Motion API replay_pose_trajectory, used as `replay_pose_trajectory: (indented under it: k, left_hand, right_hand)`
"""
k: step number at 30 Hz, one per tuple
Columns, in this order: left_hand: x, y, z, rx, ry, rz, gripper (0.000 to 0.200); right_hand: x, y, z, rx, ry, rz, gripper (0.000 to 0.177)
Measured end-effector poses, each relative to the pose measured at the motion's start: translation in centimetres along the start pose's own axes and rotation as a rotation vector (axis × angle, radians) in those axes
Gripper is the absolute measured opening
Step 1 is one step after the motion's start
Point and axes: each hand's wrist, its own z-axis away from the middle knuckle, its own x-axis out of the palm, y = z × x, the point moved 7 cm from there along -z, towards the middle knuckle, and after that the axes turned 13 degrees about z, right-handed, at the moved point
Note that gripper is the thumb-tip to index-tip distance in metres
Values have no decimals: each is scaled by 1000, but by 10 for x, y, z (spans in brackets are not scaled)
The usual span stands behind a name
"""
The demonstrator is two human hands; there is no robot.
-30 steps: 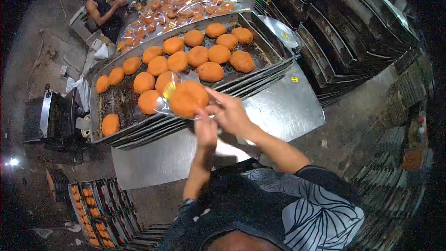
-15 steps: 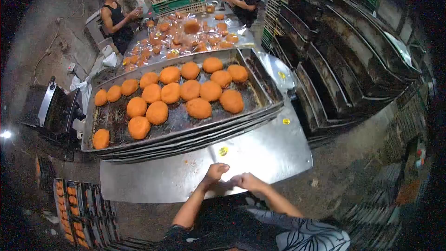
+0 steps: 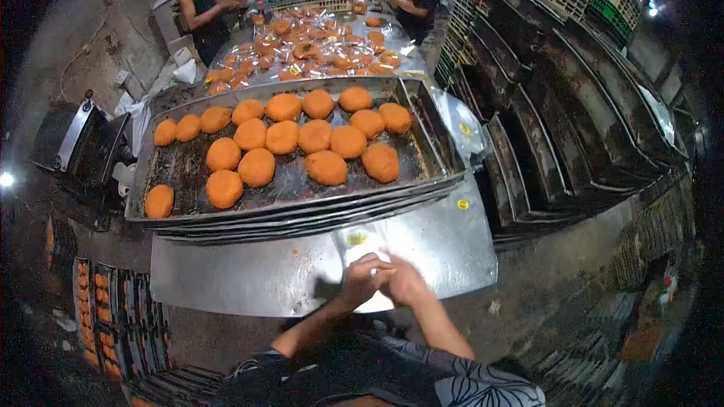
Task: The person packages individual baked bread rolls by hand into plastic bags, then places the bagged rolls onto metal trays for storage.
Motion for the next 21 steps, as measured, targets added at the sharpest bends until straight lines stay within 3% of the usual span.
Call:
replay_pose_trajectory:
  k: [1, 2, 3, 4, 6, 7, 8, 10, 12, 13, 14, 16, 17, 21]
  left_hand:
    - [-4, 1, 3, 114, 15, -62, 10]
    - [-8, 2, 8, 227, 32, -120, 16]
    - [-33, 11, 0, 55, 239, 67, 23]
    - [-57, 17, -8, -115, 448, 250, 29]
    - [-99, -1, -15, -134, 657, 1156, 41]
    - [-121, -1, -14, -263, 541, 1224, 38]
    - [-139, 0, -12, -392, 418, 1293, 36]
    - [-202, -15, -6, -113, 799, 1120, 32]
    - [-246, -3, 4, -18, 969, 1083, 34]
    - [-255, 19, 0, 72, 949, 1084, 37]
    - [-260, 34, 2, 42, 1046, 1092, 38]
    - [-287, 26, 8, 147, 1071, 1151, 26]
    - [-292, 38, 8, 142, 1109, 1161, 46]
    - [-311, 22, 10, 189, 1192, 1280, 44]
  right_hand:
    - [-15, -6, -20, 55, 62, -319, 39]
    - [-29, -40, -34, 128, 90, -883, 39]
    - [-44, -74, -47, 192, 169, -1448, 38]
    - [-49, -112, -55, -18, 148, -1813, 38]
    - [14, -138, -65, 27, -260, -1932, 37]
    - [51, -145, -66, 132, -407, -1797, 34]
    - [48, -157, -70, 38, -337, -1378, 39]
    - [-7, -177, -107, -412, 315, -55, 42]
    - [-40, -187, -141, -220, 836, 813, 36]
    - [-38, -173, -175, -142, 554, 700, 33]
    - [-27, -157, -198, -68, 274, 575, 31]
    - [-19, -139, -216, -22, 216, 445, 34]
    - [-26, -158, -195, -88, 283, 403, 37]
    - [-45, -228, -98, -437, 772, 216, 53]
